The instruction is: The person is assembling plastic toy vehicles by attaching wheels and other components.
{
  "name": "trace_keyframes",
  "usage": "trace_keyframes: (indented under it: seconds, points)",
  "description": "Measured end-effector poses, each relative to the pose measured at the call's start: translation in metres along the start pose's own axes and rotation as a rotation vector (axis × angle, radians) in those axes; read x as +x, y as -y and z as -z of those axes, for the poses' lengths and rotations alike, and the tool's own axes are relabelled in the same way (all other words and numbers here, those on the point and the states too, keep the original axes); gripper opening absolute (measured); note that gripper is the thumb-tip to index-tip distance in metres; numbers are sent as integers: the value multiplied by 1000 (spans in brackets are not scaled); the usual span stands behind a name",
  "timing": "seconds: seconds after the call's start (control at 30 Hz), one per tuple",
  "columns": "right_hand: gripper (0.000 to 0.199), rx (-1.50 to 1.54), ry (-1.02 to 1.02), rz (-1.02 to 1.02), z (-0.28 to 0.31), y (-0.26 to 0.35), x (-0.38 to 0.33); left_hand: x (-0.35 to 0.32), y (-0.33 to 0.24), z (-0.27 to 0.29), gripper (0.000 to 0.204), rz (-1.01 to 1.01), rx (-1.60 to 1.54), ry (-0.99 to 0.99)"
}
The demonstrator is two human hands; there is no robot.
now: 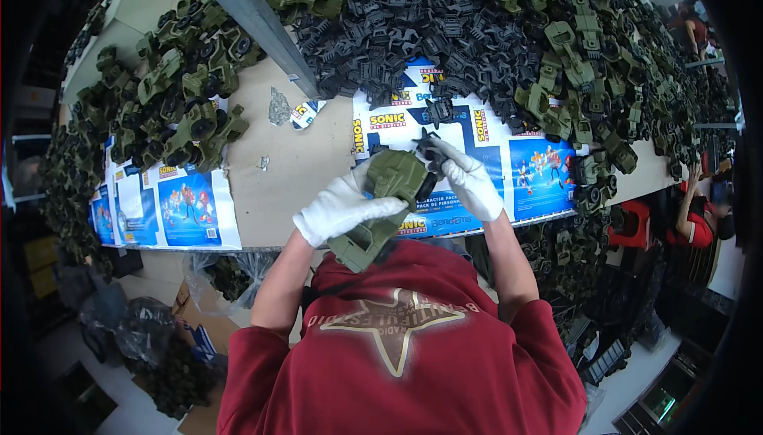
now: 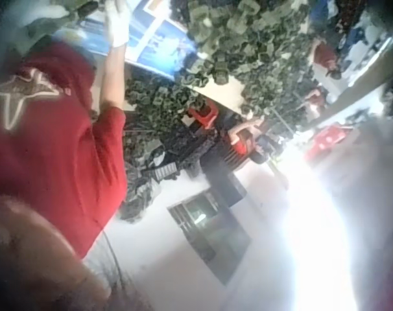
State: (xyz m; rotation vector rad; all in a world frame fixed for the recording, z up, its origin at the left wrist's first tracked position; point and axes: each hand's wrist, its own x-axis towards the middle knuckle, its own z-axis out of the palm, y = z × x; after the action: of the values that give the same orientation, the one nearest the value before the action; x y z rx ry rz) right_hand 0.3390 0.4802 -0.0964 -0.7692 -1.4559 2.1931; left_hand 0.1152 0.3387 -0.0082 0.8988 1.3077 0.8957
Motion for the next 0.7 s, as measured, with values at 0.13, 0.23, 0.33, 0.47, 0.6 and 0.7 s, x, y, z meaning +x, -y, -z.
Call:
trace_keyframes:
  seconds: [0.13,0.23,0.33,0.47,0.6,0.7]
  points:
    - [65,382,164,-150,-8,-2,6,0,-1,-8,78,52,35,0]
    - [59,390,210,-130,-14,9,7,1,10,-9,77,20,-30,-6]
    - [66,371,191,-149,-5,-1,9,0,7,-9,77,106,-146,22]
    - [65,386,269,-150,-1,-4,11,1,16,-9,75,78,-202,2]
    - [58,242,200,-115,-5,1,14,-1,0,-13,76,131,-245,-22]
    - [54,-20,142,-40,-17,12,24,8,18,-26,77,91,-276,-127]
